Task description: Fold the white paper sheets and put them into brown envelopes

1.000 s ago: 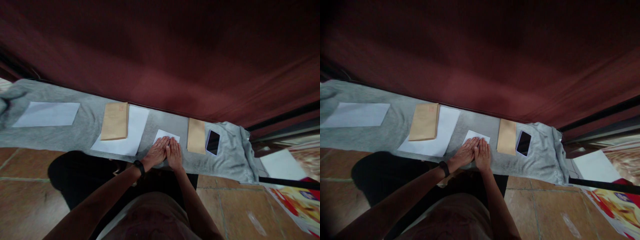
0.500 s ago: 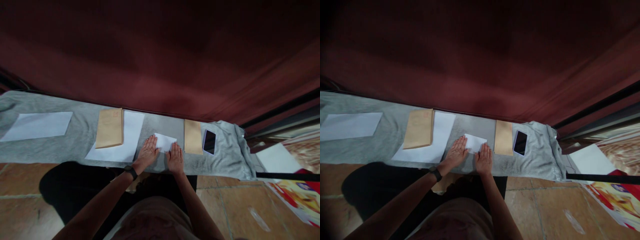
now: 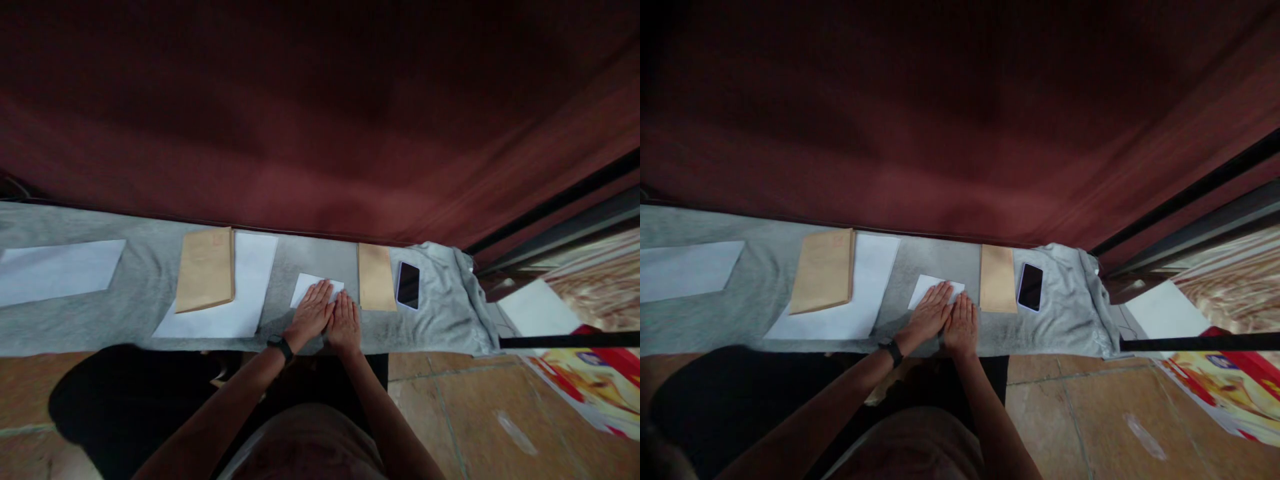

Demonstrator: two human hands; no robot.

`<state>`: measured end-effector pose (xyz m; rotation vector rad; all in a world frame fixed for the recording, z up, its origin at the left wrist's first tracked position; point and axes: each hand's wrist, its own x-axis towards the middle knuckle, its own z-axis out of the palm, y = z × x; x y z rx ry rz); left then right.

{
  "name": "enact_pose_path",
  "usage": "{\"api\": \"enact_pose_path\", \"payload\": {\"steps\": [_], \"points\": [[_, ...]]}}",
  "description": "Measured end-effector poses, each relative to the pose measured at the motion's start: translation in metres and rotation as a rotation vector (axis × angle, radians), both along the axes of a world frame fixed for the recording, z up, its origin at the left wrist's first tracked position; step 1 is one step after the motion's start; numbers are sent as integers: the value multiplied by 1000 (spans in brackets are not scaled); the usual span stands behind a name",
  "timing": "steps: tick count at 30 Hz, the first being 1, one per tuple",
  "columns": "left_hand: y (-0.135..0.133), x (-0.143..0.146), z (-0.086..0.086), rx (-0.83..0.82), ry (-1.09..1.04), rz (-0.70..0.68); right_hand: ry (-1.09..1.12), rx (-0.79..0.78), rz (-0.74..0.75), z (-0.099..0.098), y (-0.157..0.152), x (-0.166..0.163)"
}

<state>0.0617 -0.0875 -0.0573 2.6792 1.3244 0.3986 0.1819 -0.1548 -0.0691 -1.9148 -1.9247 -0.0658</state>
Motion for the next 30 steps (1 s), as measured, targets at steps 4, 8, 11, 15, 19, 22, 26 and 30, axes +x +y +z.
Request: {"api": "enact_pose_path", "payload": {"steps": [4,8,11,15,19,22,26,30], "points": [[9,-8,-6,20,11,54,6,0,-23,-1,0,0],[12,-20,-7,59,14,109,6,-6,-35,-1,3,1],[12,-24,-6,76,12,138,35,-27,-44,5,9,-1],[13,-27,-8,50,39,110,88,-86,33,17,24,-12],[14,-27,-10,15,54,105,99,-103,68,23,34,-24],[13,-26,-9,21,51,111,82,-86,62,21,35,-25],[11,-25,-3,29,61,115,61,-83,51,19,34,-19],[10,-27,4,25,56,117,53,-91,49,17,34,-14]]}}
